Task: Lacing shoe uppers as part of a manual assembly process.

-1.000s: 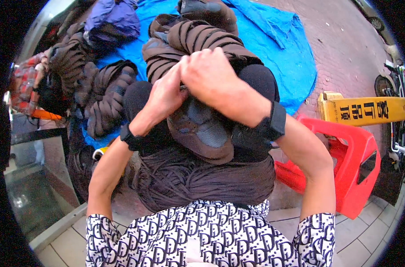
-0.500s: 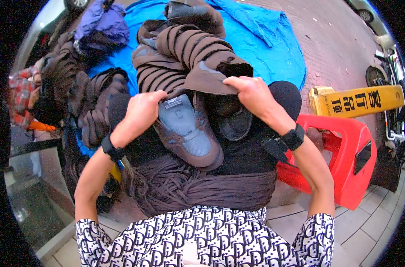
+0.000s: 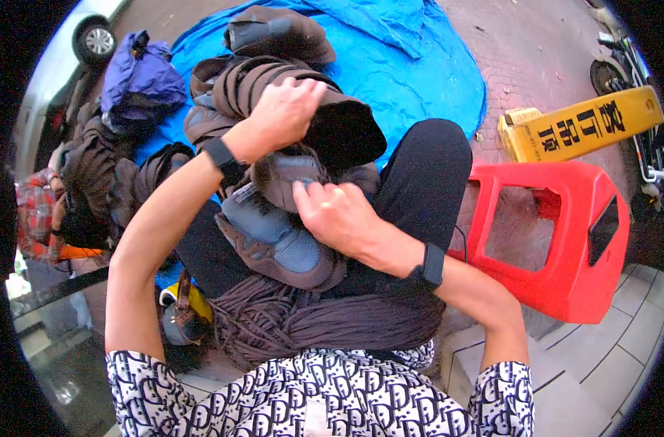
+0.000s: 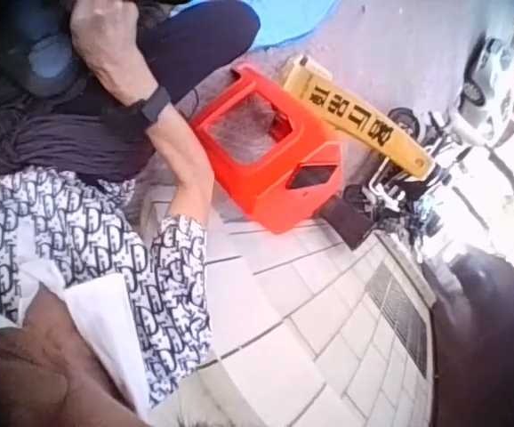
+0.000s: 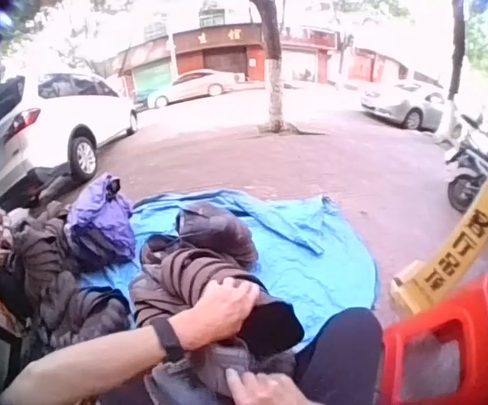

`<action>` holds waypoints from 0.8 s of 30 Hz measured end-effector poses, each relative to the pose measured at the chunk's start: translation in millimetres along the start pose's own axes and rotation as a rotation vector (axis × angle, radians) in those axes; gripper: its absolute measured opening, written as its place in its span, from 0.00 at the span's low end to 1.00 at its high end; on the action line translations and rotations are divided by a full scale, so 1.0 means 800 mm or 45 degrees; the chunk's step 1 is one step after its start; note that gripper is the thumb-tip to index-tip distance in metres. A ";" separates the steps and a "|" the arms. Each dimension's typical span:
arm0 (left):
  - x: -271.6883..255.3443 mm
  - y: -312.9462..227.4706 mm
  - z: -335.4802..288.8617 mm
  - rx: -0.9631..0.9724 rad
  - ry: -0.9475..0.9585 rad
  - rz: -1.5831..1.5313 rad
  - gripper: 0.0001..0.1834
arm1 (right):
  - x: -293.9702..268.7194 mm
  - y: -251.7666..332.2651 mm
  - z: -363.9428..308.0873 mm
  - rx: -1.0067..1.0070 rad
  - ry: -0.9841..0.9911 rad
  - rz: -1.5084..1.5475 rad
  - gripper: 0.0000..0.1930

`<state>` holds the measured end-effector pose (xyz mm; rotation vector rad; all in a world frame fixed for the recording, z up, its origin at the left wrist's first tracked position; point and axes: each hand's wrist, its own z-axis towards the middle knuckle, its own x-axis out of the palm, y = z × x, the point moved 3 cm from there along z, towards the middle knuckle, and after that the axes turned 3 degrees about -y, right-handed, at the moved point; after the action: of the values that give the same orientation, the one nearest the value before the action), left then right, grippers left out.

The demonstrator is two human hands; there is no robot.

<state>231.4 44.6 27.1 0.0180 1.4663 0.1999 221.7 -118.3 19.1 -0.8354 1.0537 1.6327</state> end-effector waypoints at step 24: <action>-0.025 -0.017 -0.092 -0.233 -0.063 -0.679 0.27 | 0.039 -0.181 0.092 0.268 -0.249 -0.077 0.08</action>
<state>158.6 20.6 37.0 -0.5079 1.3489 -0.1022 349.1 -18.6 -16.1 -0.5519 1.0301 1.4897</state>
